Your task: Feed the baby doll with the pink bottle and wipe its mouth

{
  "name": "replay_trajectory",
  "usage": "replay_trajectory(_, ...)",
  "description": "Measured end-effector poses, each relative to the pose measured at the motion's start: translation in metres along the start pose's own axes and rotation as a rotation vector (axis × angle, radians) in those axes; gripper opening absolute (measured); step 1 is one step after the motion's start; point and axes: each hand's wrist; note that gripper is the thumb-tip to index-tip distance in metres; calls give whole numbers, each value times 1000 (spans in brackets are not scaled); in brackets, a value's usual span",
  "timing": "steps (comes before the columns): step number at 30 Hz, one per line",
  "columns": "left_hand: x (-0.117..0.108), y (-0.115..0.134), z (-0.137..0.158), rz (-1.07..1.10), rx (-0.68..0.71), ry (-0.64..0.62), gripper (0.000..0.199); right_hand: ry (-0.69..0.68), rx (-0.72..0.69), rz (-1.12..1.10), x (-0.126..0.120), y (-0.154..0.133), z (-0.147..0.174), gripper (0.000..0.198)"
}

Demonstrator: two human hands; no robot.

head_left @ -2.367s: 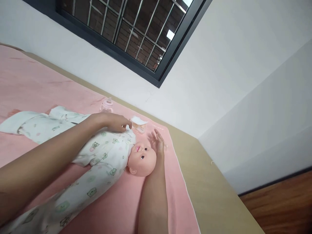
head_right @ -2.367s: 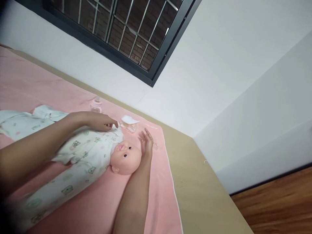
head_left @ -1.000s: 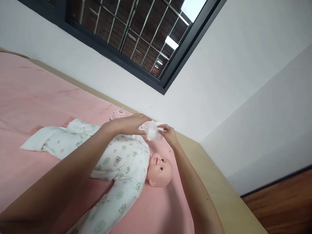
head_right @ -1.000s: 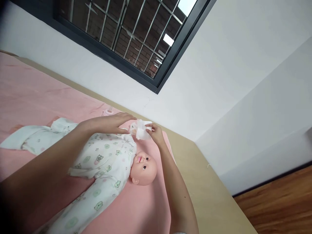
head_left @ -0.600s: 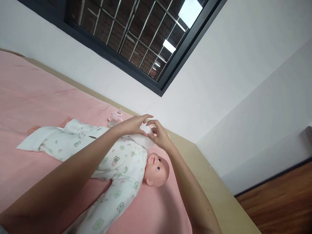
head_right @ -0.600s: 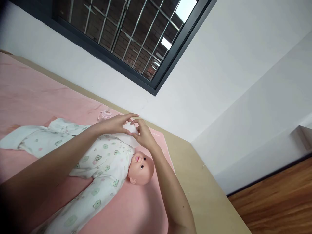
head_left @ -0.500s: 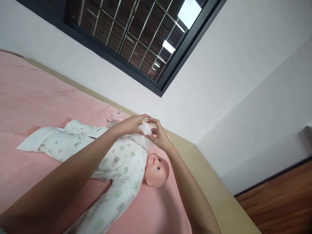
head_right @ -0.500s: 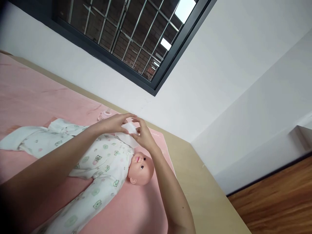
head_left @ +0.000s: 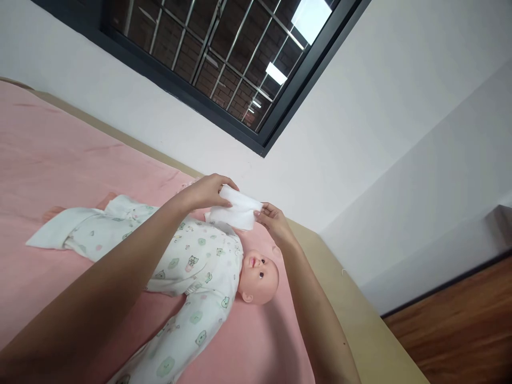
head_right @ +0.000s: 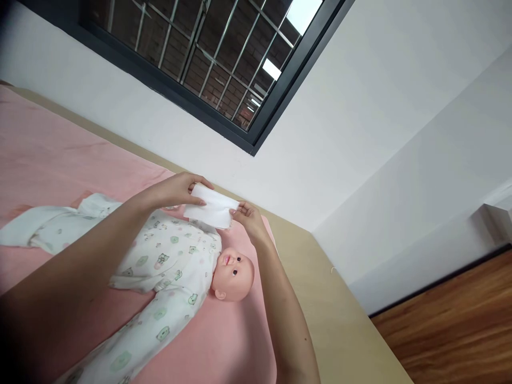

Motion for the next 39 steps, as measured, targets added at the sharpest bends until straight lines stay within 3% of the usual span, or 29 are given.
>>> replay_trajectory(9,5,4,3,-129,12,-194,35,0,-2,-21,11,-15,10,29)
replay_trajectory(14,6,9,7,17,9,-307,27,13,-20,-59,13,-15,9,34)
replay_trajectory(18,9,18,11,129,227,-245,26,43,-4,-131,18,-14,9,43)
replay_trajectory(22,20,27,13,202,408,-157,25,-40,-6,-154,29,-18,16,49)
replay_trajectory(25,29,34,15,278,398,-122,24,-98,-19,-127,35,-20,20,55)
replay_trajectory(27,34,39,17,300,339,-67,26,-51,-33,-111,30,-16,18,54)
replay_trajectory(30,38,45,22,312,264,-65,30,122,-41,-182,9,2,9,43)
replay_trajectory(35,47,46,25,200,160,-386,31,296,54,-357,-39,63,-4,37)
replay_trajectory(39,63,38,22,30,105,-612,19,344,259,-457,-51,118,-4,31)
Point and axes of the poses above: each hand's wrist, its own z-axis away from the middle knuckle, its own x-axis out of the palm, y = z × x, and after that the axes turned 10 degrees about z, right-handed
